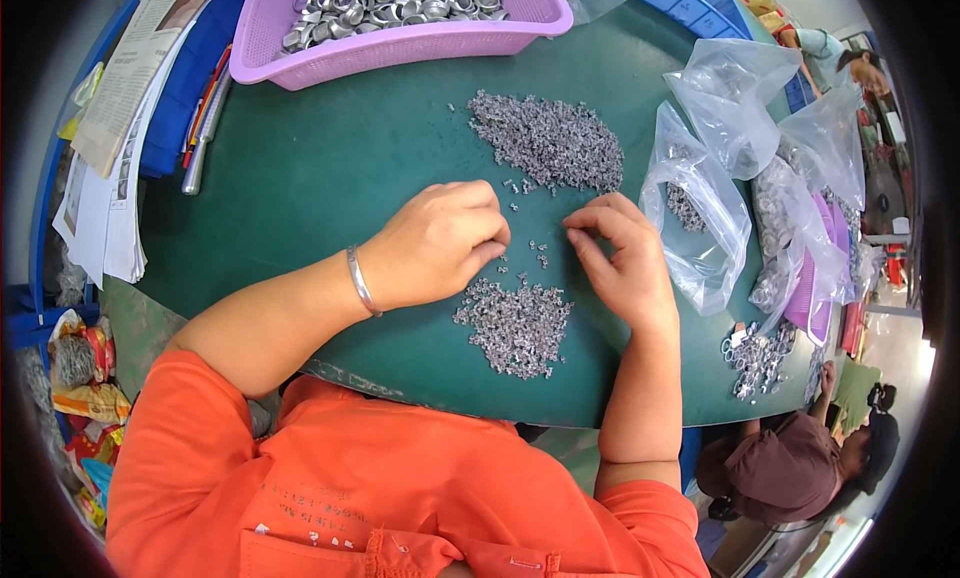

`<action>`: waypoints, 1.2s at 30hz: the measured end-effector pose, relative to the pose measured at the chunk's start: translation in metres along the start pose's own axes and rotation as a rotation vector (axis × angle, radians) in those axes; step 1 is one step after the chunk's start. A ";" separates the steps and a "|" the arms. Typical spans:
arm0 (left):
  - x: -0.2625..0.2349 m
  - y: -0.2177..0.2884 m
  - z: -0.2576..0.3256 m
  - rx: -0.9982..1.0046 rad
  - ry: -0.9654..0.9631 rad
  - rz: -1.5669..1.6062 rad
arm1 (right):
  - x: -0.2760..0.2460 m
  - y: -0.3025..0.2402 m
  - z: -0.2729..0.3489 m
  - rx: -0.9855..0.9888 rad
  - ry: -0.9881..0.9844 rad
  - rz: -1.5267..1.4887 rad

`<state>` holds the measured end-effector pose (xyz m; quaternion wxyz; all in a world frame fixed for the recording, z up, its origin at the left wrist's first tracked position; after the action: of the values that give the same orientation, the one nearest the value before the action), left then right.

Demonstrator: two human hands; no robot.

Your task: The person assembles small metal parts by picking them up from a pile and joining pairs together by hand before placing them into a separate pile.

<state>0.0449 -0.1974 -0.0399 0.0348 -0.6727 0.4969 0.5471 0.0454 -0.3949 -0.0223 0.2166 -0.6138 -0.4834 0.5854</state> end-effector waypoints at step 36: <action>0.021 0.012 -0.005 -0.016 0.074 -0.053 | 0.028 -0.016 0.007 -0.101 -0.340 0.107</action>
<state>0.0385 -0.2198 -0.0480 0.0254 -0.7056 0.4757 0.5246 0.0289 -0.3668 -0.0249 0.0691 -0.5408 -0.5085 0.6665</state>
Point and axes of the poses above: each hand's wrist, its own z-axis away from the middle knuckle, its own x-axis out of the palm, y = z × x, the point moved 6 cm from there along -z, towards the middle knuckle, and after that the axes turned 13 degrees about -z, right-handed, at the moved point
